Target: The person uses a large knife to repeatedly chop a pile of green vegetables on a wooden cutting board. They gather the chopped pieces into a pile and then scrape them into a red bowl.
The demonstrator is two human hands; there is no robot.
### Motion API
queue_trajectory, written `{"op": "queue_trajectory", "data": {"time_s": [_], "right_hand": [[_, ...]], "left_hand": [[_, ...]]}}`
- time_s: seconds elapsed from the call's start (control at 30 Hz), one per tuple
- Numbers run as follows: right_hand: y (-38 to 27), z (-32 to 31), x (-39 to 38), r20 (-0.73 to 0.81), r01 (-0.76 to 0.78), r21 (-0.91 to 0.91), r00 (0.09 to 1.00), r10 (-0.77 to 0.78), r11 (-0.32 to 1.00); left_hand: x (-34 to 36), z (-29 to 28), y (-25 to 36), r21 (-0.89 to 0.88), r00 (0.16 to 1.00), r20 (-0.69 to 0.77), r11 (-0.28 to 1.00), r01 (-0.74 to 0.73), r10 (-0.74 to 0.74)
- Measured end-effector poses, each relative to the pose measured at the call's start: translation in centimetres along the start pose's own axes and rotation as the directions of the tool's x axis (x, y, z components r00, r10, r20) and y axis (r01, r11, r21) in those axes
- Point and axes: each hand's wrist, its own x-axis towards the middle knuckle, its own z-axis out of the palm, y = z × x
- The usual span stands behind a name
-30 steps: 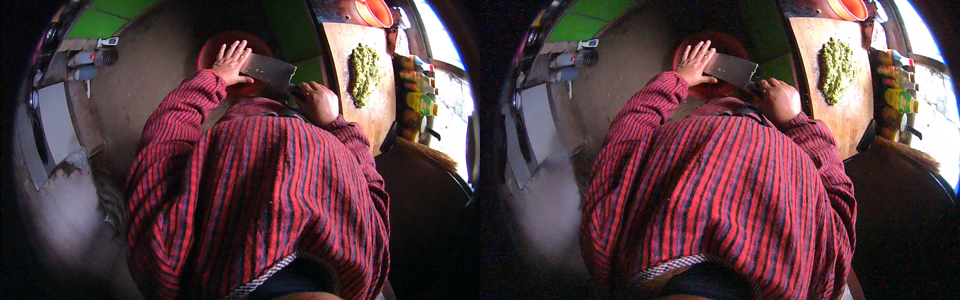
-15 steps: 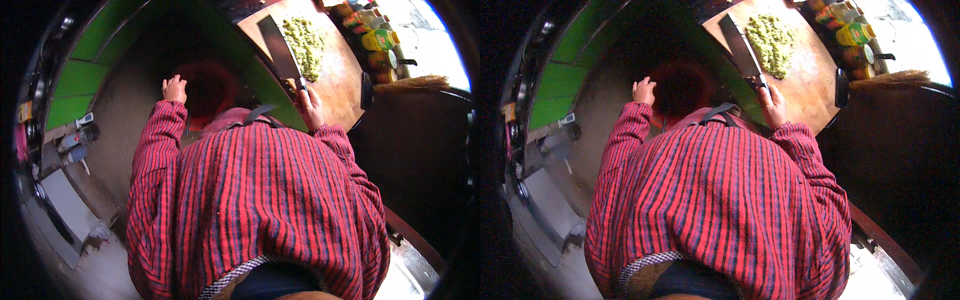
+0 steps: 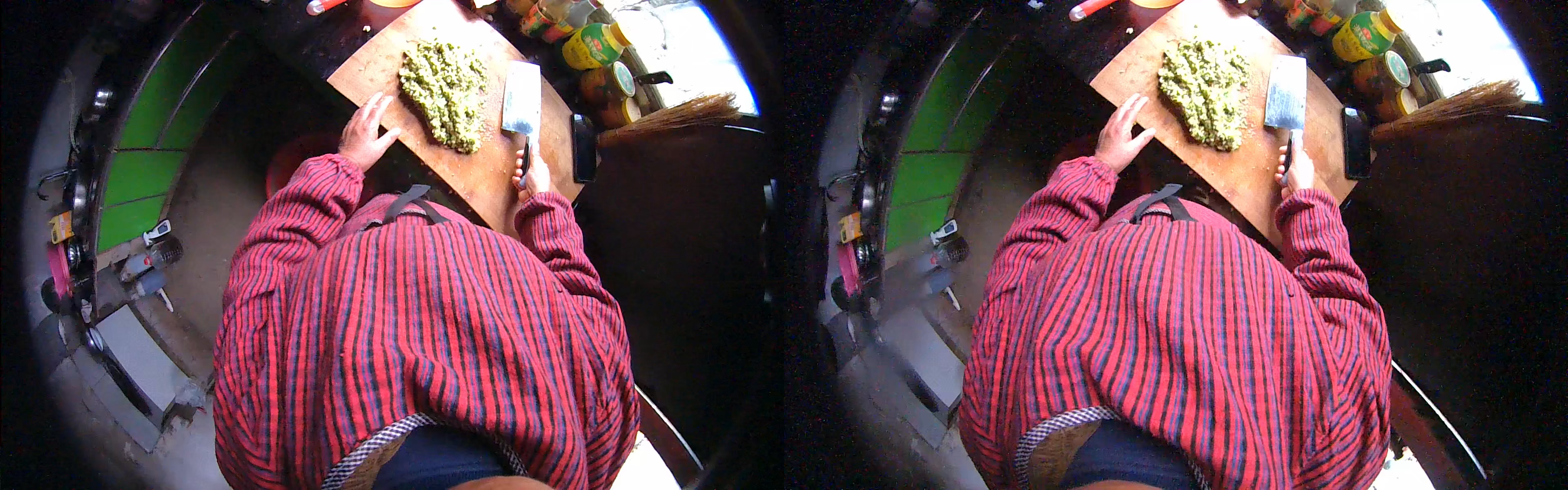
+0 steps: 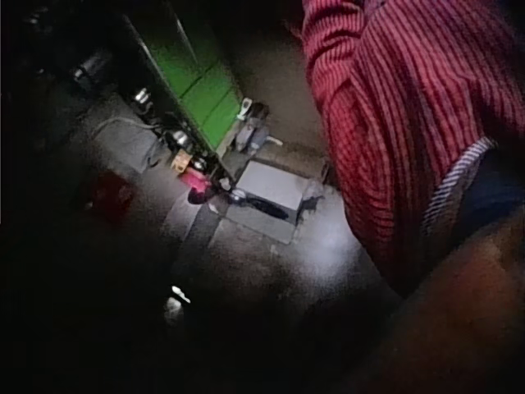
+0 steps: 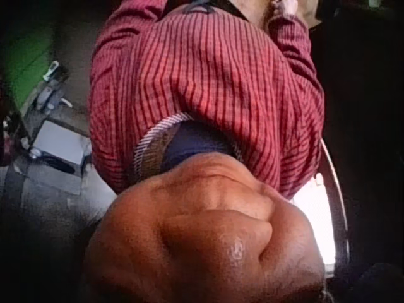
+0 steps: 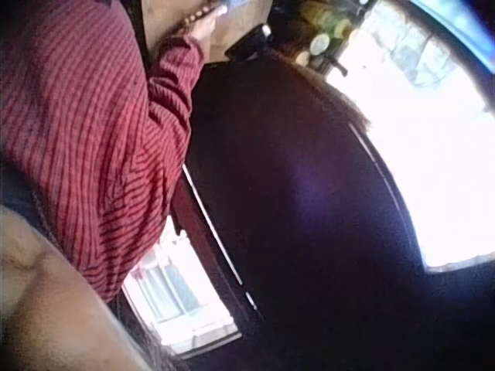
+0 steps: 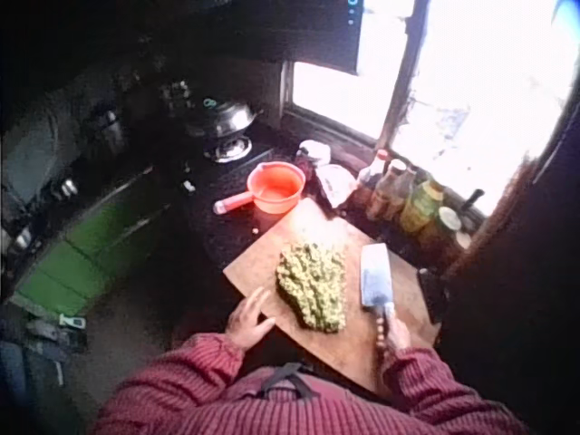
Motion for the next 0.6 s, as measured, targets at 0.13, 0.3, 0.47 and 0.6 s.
{"op": "queue_trajectory", "data": {"time_s": [0.13, 0.3, 0.47, 0.6], "right_hand": [[-3.4, 2.8, -0.2, 0.038, -0.025, -0.1, 0.999, 0.029, 0.995], [-6.9, 4.2, 4.0, 0.095, -0.195, -0.257, 0.97, 0.226, 0.947], [-6.7, 6.6, 5.6, 0.177, -0.19, -0.322, 0.95, 0.256, 0.928], [-6.9, 7.3, 5.7, 0.209, -0.185, -0.346, 0.941, 0.267, 0.92]], "left_hand": [[2.8, 0.9, -1.2, -0.132, 0.983, 0.063, 0.975, 0.179, -0.172], [9.3, 4.6, -0.9, -0.174, 0.94, 0.19, 0.933, 0.315, -0.282], [13.0, 9.0, -1.5, -0.129, 0.905, 0.277, 0.921, 0.369, -0.324], [16.2, 10.9, 0.1, -0.13, 0.922, 0.255, 0.934, 0.332, -0.292]]}}
